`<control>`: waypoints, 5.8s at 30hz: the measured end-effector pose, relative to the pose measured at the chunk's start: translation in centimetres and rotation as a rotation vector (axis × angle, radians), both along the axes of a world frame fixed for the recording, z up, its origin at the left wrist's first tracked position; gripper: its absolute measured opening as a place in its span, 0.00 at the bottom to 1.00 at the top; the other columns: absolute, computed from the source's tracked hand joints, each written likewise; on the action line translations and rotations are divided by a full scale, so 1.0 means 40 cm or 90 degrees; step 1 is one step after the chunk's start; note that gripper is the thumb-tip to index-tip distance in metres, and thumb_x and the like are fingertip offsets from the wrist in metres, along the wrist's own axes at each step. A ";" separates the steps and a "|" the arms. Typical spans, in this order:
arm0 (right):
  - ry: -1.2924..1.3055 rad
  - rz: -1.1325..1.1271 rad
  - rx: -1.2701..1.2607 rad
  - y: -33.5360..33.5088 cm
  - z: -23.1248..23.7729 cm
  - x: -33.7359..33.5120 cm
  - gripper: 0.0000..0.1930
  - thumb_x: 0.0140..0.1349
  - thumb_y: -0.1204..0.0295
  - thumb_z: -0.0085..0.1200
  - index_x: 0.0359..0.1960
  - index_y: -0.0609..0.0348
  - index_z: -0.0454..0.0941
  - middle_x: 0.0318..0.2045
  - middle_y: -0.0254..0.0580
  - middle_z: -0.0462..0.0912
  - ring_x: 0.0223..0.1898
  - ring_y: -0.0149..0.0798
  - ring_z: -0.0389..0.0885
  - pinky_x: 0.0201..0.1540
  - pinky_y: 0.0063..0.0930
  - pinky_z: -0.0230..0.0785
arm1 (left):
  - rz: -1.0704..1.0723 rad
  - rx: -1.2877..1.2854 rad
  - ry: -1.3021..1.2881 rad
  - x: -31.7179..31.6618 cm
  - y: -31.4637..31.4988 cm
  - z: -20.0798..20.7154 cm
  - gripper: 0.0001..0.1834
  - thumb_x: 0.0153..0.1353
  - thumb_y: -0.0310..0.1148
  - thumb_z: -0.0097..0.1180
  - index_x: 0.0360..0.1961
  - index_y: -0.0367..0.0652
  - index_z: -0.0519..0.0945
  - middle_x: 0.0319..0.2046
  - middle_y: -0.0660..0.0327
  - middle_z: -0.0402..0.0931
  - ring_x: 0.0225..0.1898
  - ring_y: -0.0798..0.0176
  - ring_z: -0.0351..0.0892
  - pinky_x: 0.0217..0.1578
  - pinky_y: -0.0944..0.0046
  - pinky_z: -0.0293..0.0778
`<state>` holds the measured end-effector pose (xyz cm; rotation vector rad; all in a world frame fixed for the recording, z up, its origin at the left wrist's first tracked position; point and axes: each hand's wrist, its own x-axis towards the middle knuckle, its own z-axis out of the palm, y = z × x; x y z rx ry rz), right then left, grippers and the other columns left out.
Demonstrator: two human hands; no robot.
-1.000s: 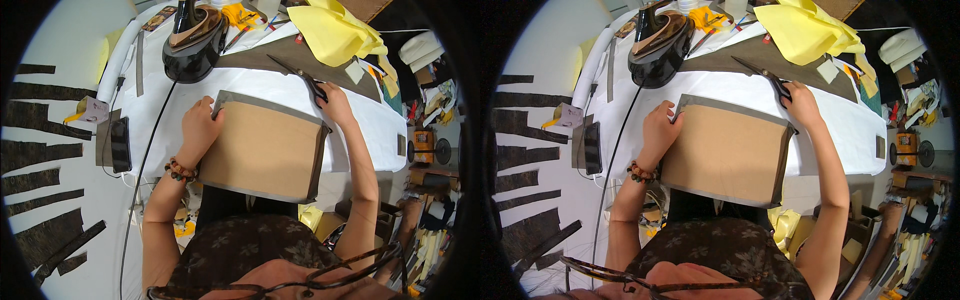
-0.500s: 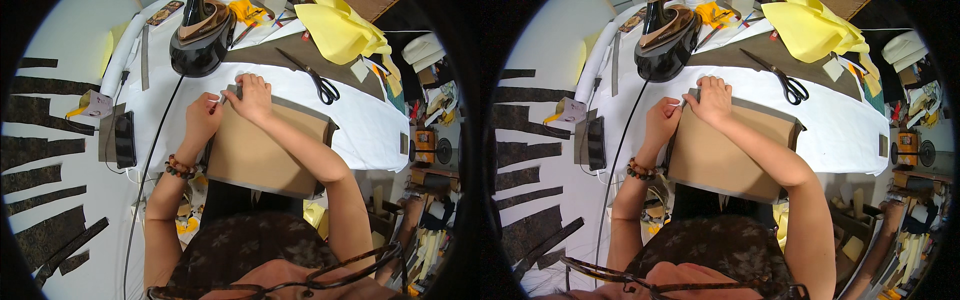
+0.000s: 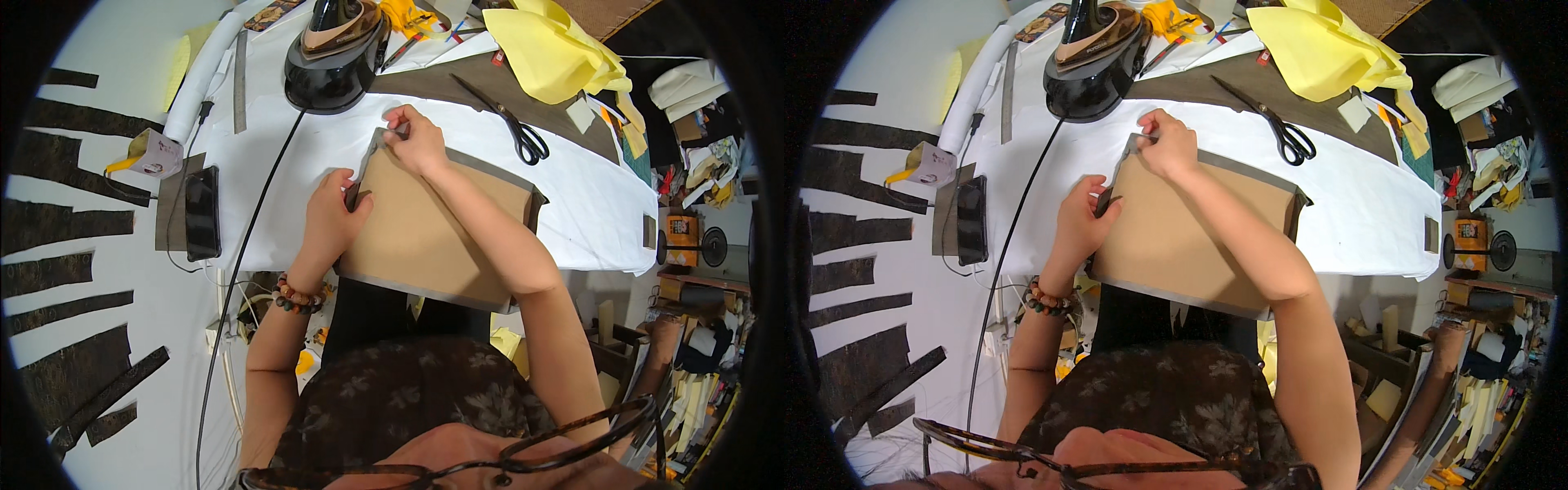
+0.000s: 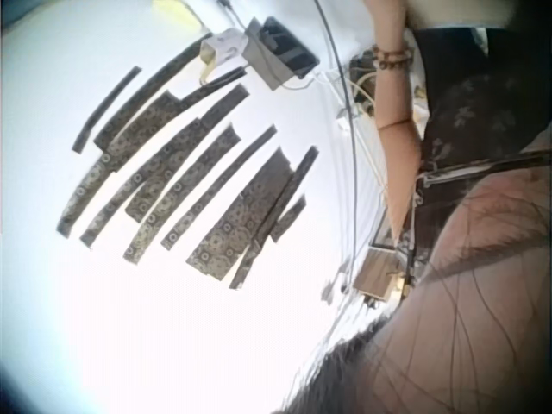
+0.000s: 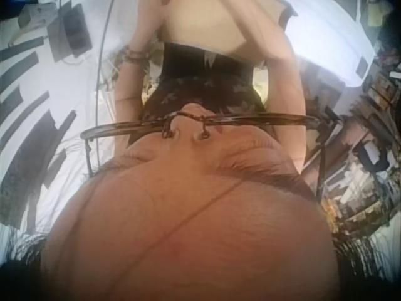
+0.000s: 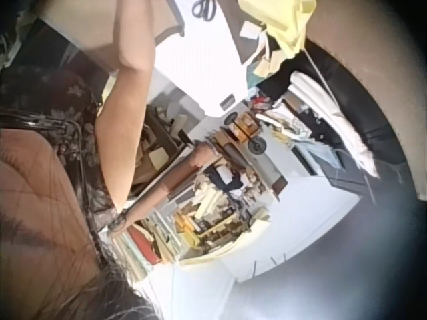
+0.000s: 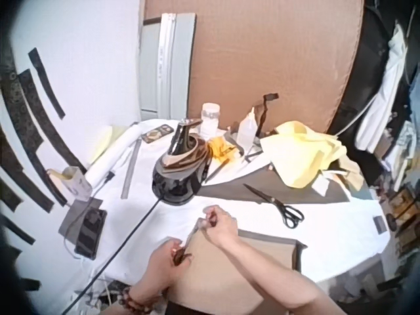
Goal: The person folds and presses a gray fabric strip along the edge of a rectangular board using an iron, then trims the excess with scissors. The person repeats folding, pressing, and trimming along the board's edges.
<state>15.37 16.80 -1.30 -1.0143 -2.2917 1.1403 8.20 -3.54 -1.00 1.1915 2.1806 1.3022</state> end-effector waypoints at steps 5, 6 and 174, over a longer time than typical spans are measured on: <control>0.025 0.073 0.001 0.077 -0.043 0.055 0.08 0.64 0.71 0.58 0.42 0.59 0.80 0.34 0.42 0.83 0.37 0.38 0.82 0.44 0.30 0.74 | 0.132 0.058 -0.010 0.051 -0.122 0.045 0.18 0.57 0.36 0.69 0.39 0.37 0.75 0.25 0.60 0.73 0.24 0.64 0.71 0.28 0.65 0.70; -0.012 0.071 0.068 0.074 -0.015 0.072 0.08 0.64 0.71 0.58 0.42 0.59 0.80 0.35 0.43 0.83 0.36 0.39 0.82 0.44 0.31 0.74 | 0.185 0.018 -0.061 0.072 -0.168 0.052 0.17 0.57 0.37 0.70 0.36 0.38 0.74 0.23 0.62 0.70 0.24 0.68 0.68 0.27 0.67 0.67; 0.813 0.040 -0.446 -0.220 0.288 0.607 0.17 0.73 0.60 0.51 0.34 0.63 0.79 0.21 0.35 0.79 0.19 0.26 0.74 0.23 0.19 0.65 | -0.156 0.368 0.204 0.478 -0.157 0.359 0.17 0.58 0.18 0.60 0.50 0.29 0.78 0.50 0.43 0.82 0.50 0.48 0.85 0.50 0.60 0.80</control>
